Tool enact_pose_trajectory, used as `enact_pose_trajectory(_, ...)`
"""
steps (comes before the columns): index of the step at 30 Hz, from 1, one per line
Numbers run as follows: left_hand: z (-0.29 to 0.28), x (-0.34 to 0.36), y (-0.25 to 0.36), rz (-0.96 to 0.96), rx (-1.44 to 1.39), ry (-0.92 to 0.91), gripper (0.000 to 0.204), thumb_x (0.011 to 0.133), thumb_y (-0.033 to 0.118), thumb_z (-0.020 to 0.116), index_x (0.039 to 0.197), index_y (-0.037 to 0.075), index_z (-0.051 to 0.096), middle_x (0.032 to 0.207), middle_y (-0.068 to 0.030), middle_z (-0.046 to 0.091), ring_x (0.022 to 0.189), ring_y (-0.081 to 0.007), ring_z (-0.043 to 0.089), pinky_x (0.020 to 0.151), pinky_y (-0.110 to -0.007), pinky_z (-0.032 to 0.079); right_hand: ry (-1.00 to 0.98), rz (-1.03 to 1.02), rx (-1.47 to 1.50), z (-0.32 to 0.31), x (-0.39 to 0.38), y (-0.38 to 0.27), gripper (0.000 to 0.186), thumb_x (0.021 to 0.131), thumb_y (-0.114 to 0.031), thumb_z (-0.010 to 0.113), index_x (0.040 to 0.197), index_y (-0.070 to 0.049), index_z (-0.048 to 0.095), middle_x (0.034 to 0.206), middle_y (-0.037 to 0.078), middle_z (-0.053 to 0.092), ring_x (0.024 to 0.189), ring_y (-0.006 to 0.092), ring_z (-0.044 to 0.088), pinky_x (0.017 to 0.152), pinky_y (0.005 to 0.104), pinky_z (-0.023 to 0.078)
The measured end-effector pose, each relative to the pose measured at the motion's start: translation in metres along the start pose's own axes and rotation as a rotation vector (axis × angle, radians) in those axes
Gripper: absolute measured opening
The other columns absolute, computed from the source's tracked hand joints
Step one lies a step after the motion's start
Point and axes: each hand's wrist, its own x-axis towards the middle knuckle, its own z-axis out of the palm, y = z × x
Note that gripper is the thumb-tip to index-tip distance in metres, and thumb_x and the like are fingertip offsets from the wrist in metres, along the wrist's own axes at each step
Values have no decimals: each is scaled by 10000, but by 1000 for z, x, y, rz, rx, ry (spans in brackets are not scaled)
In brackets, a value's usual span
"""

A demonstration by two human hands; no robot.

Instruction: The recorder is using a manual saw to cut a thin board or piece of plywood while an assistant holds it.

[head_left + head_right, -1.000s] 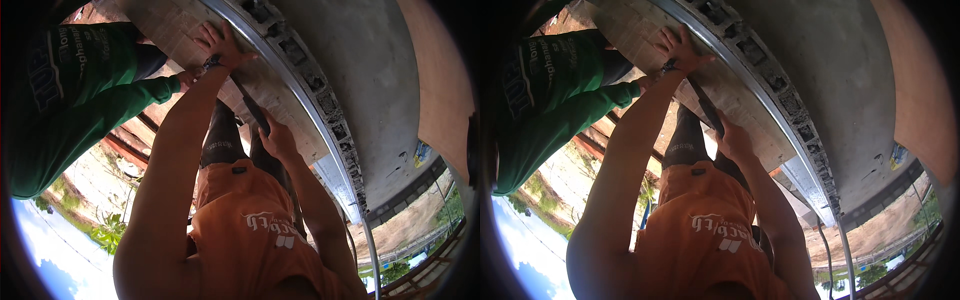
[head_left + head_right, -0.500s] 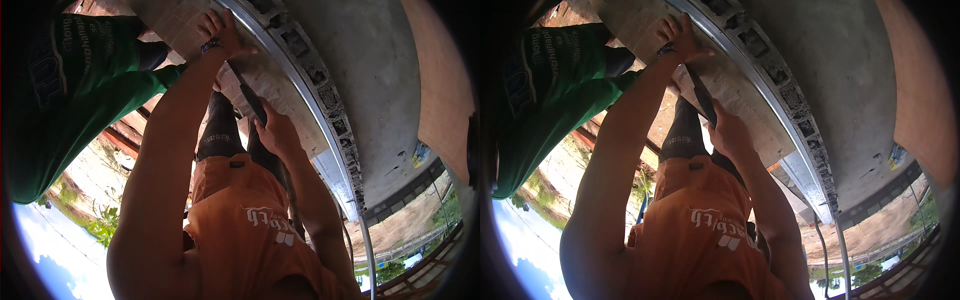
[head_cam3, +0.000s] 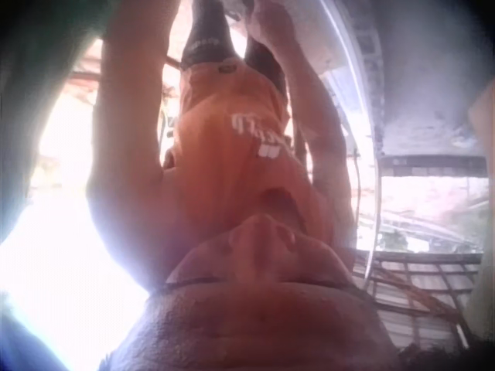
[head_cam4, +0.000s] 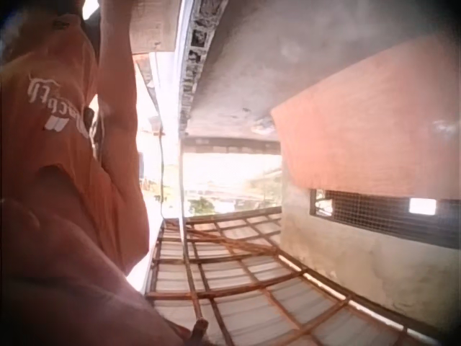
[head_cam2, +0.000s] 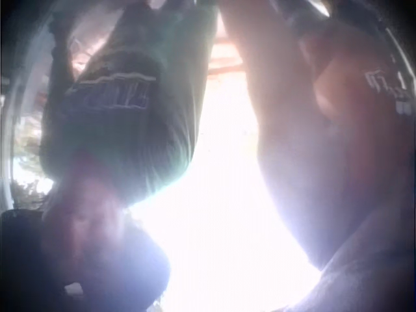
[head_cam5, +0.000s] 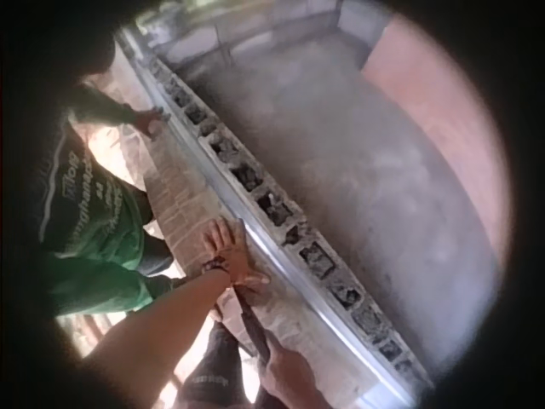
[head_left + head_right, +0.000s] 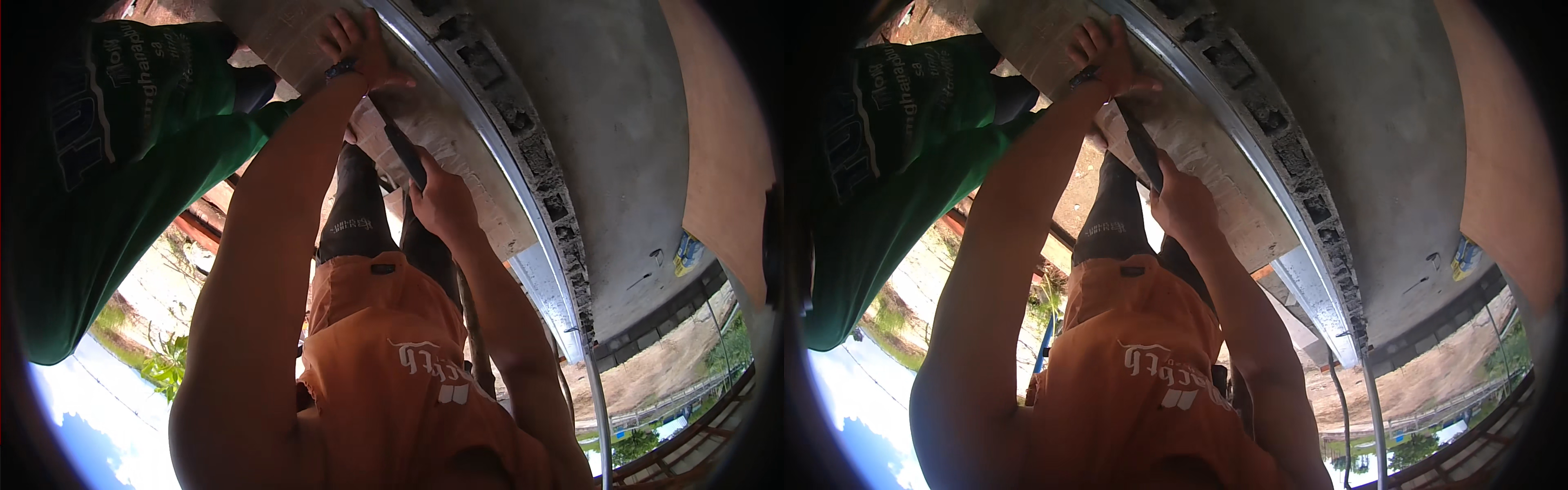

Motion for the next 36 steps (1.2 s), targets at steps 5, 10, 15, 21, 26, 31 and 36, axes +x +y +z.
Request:
enact_pose_trajectory(5,-13,-11,-17,-50,10,-60,1372,592,690,773,1550,73,8,1564,-322,-106,1443,-496,-131,1117,-665,-20,-29,-59,123,-22,-116,48,616,861,-166,624,1435,-121,404,948,212,689,870,386,682,755,453,555)
enact_pose_trajectory(10,-23,-14,-7,-50,20,-141,1327,645,689,743,1552,63,4,1568,-313,-116,1448,-481,-138,1132,-639,-42,-25,-65,125,-33,-126,52,615,854,-155,621,1431,-123,411,947,214,688,855,384,682,748,450,556)
enact_pose_trajectory(15,-14,-12,18,-10,-29,-169,1495,552,693,818,1537,70,-118,1546,-306,-222,1424,-480,-222,1118,-651,-70,63,-97,83,9,-3,27,497,886,-168,612,1358,-87,479,835,238,675,815,437,650,724,493,528)
enact_pose_trajectory(21,-19,-13,-9,-57,5,-146,1493,554,700,812,1537,68,-118,1546,-306,-219,1425,-481,-218,1120,-648,-66,38,-137,163,-5,-106,56,585,862,-155,631,1410,-103,434,874,231,675,818,421,666,738,479,537)
enact_pose_trajectory(26,-16,-5,-1,-30,15,-148,1492,556,706,807,1536,66,-118,1547,-307,-217,1426,-481,-214,1122,-646,-64,57,-163,77,-18,-96,55,595,872,-160,623,1424,-88,414,889,229,676,856,417,662,763,472,538)
enact_pose_trajectory(31,-18,-3,0,-22,20,-157,1491,558,712,802,1536,64,-118,1547,-307,-215,1427,-482,-210,1124,-644,-61,-52,-11,39,1,-34,36,592,871,-165,627,1413,-88,401,894,224,678,882,411,657,770,489,530)
enact_pose_trajectory(36,-14,-6,-3,-33,31,-163,1489,560,718,797,1535,62,-118,1548,-308,-213,1428,-483,-206,1125,-642,-58,-52,-43,103,-19,-93,28,616,877,-206,619,1440,-122,384,922,214,682,893,399,663,784,467,535)
